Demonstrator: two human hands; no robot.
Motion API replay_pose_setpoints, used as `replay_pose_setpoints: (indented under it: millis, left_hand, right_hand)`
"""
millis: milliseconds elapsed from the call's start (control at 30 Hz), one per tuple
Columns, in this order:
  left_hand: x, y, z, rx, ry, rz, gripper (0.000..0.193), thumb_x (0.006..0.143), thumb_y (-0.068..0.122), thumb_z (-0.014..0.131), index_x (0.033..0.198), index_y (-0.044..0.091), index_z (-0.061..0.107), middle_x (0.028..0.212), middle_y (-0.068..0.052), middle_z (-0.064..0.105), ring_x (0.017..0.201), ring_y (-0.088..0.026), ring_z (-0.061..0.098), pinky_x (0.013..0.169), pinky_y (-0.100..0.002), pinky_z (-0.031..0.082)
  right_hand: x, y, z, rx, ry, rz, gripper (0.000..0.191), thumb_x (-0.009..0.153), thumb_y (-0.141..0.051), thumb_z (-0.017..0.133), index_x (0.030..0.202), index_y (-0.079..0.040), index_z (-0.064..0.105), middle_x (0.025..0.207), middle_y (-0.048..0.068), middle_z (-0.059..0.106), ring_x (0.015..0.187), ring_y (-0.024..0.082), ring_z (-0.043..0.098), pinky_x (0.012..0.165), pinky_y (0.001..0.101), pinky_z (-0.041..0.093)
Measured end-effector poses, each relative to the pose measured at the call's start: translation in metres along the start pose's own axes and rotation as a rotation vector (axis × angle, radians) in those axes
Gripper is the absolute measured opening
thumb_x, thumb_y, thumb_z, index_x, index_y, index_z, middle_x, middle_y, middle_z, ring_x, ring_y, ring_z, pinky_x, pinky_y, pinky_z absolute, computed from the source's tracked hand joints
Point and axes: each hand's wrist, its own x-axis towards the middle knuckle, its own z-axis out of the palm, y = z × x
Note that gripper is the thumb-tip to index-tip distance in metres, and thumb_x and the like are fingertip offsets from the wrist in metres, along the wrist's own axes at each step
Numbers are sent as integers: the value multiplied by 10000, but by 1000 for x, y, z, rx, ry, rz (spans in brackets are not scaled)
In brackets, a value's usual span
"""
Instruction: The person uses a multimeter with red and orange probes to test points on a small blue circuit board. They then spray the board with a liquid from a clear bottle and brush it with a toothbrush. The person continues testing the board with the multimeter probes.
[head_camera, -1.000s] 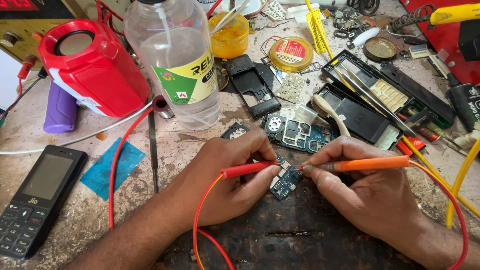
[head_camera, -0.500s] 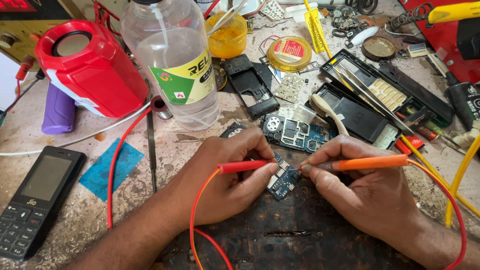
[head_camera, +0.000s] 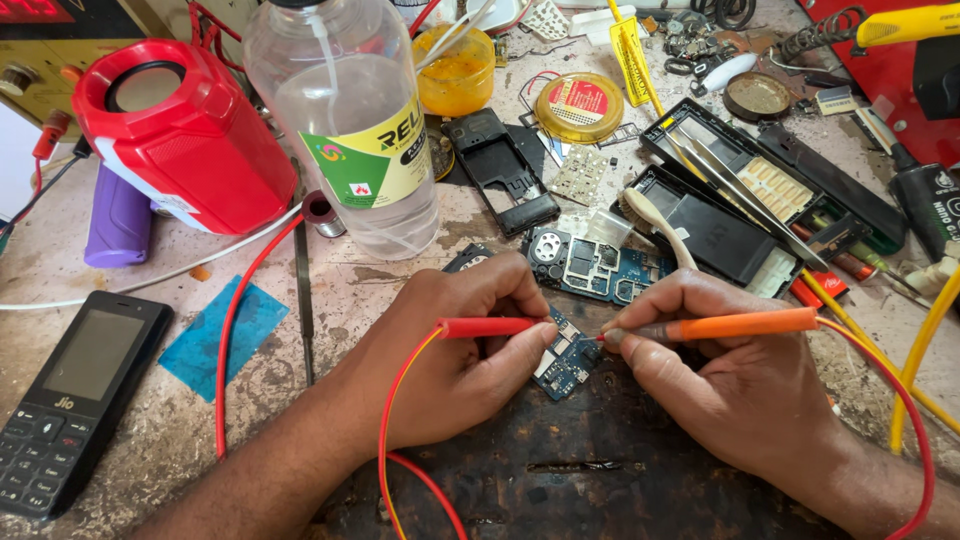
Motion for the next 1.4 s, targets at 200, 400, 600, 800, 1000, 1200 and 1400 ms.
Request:
replay_pose_setpoints:
  millis: [200, 400, 600, 800, 1000, 1200, 1400]
  left_hand:
    - [0, -1, 0, -5, 0, 14, 152, 889, 172, 734, 916, 48, 650, 702, -52, 704, 592, -107, 694, 520, -283, 515]
    - [-2, -1, 0, -3, -3, 7, 150, 889, 171, 734, 916, 49, 651, 707, -53, 709, 596, -113, 701, 524, -285, 520]
    - [-1, -1, 0, -2, -6, 4, 152, 887, 174, 735, 918, 50, 652, 708, -53, 709, 595, -113, 700, 523, -286, 519]
    - [-1, -1, 0, -5, -15, -7, 157, 888, 177, 736, 920, 50, 649, 704, -51, 709, 593, -113, 698, 522, -286, 519]
    - [-1, -2, 0, -9, -14, 1, 156, 890, 174, 736, 924, 49, 649, 710, -49, 709, 598, -106, 699, 523, -282, 519]
    - [-1, -1, 0, -15, -18, -11, 155, 887, 173, 736, 920, 49, 650, 705, -50, 708, 589, -108, 694, 518, -284, 516]
    - [-1, -2, 1, -21, -5, 12, 150, 892, 168, 734, 922, 47, 650, 711, -50, 708, 608, -104, 704, 530, -279, 526]
  right_hand:
    - [1, -3, 1, -26, 8, 34, 104, 823, -101, 748, 918, -61, 745, 832, 7, 741, 754, 49, 683, 654, 223, 553]
    - [-1, -3, 2, -33, 12, 15, 99, 820, -99, 750, 910, -58, 748, 826, 5, 739, 744, 47, 678, 646, 222, 550]
    - [-1, 1, 1, 7, -6, 12, 103, 834, -91, 733, 930, -52, 734, 851, 9, 763, 790, 54, 701, 688, 224, 568]
    - [-1, 2, 1, 14, -12, 14, 101, 840, -88, 723, 934, -50, 734, 865, 14, 766, 803, 59, 707, 703, 227, 572]
    - [-1, 2, 1, 26, -13, 0, 100, 844, -85, 722, 936, -48, 733, 859, 10, 778, 806, 58, 708, 704, 226, 574]
    - [-1, 1, 1, -9, 0, 11, 107, 825, -93, 744, 923, -52, 741, 830, 9, 754, 762, 54, 687, 663, 225, 559]
    - [-1, 1, 1, 9, -10, 12, 100, 832, -85, 730, 926, -50, 737, 830, 3, 771, 774, 49, 691, 673, 221, 562]
